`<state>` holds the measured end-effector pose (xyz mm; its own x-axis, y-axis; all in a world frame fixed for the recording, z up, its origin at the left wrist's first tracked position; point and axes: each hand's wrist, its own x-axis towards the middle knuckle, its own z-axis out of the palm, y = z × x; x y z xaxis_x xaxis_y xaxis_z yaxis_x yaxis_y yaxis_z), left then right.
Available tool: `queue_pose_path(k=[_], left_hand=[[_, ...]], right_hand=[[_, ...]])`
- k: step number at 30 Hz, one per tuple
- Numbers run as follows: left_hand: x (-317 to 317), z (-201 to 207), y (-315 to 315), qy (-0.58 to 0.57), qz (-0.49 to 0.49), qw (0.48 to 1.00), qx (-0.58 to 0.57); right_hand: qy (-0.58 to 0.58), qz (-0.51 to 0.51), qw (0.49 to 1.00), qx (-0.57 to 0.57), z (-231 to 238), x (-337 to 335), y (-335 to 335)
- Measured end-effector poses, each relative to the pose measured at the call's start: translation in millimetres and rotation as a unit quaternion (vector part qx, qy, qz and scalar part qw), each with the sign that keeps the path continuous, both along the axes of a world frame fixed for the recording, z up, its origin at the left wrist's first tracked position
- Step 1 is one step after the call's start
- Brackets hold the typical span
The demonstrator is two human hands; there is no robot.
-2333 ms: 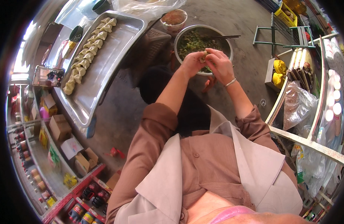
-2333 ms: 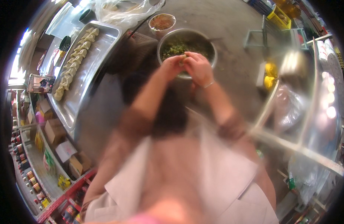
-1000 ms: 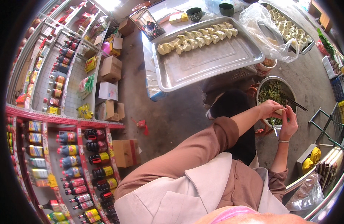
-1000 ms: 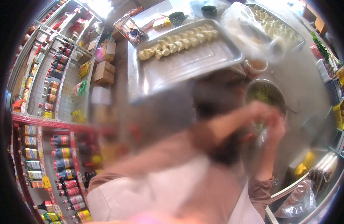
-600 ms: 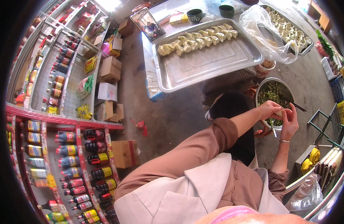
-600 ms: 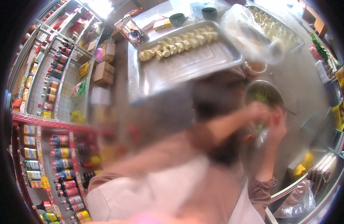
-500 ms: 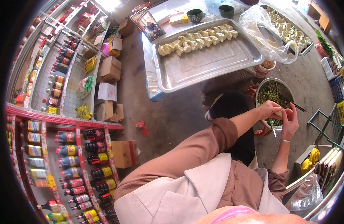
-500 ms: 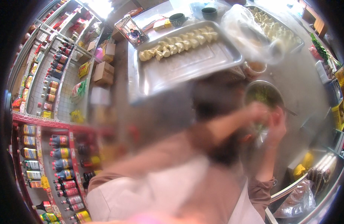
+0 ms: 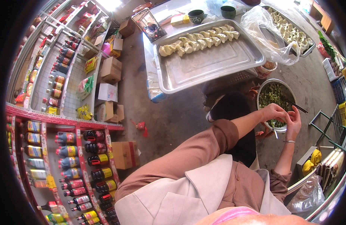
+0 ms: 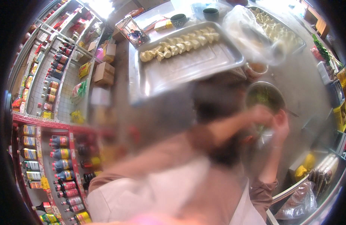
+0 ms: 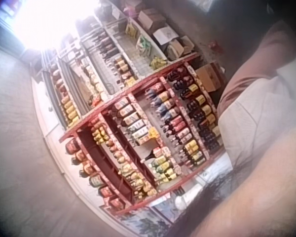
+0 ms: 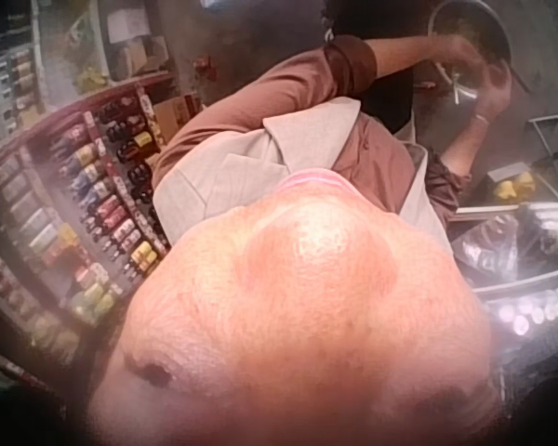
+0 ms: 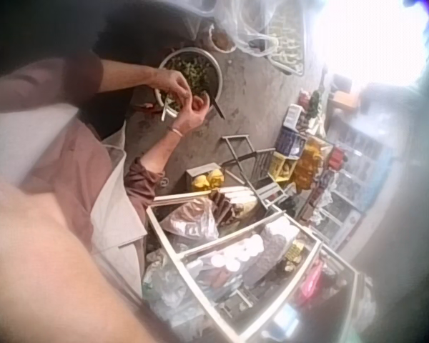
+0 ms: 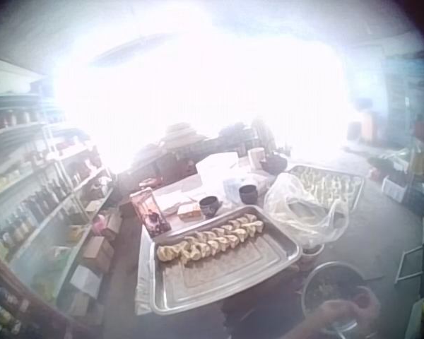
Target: The person fills round dough wrappers with a green vegetable mixture, folds and pleats each dumpling by hand, and places the finished dumplings in a row on a metal tray. The process repeats continuously throughout the clip.
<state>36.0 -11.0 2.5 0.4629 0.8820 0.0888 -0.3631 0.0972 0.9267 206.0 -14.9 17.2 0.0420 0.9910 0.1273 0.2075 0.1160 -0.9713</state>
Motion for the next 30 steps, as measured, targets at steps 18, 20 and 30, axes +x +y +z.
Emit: queue_pose_path(k=[18, 20, 30], left_hand=[[-5.4, 2.8, -3.3, -0.098, 0.041, 0.984, -0.140], [-7.6, 8.5, -6.5, -0.104, 0.035, 0.983, -0.144], [-17.7, 42.2, -19.0, -0.053, 0.048, 0.994, -0.081]], right_hand=[[-0.054, -0.075, 0.990, -0.109, -13.6, 19.2, -6.8], [0.002, -0.033, 0.994, -0.105, -20.4, 18.8, -9.7], [-0.013, -0.065, 0.998, -0.019, 8.2, -8.4, -20.3]])
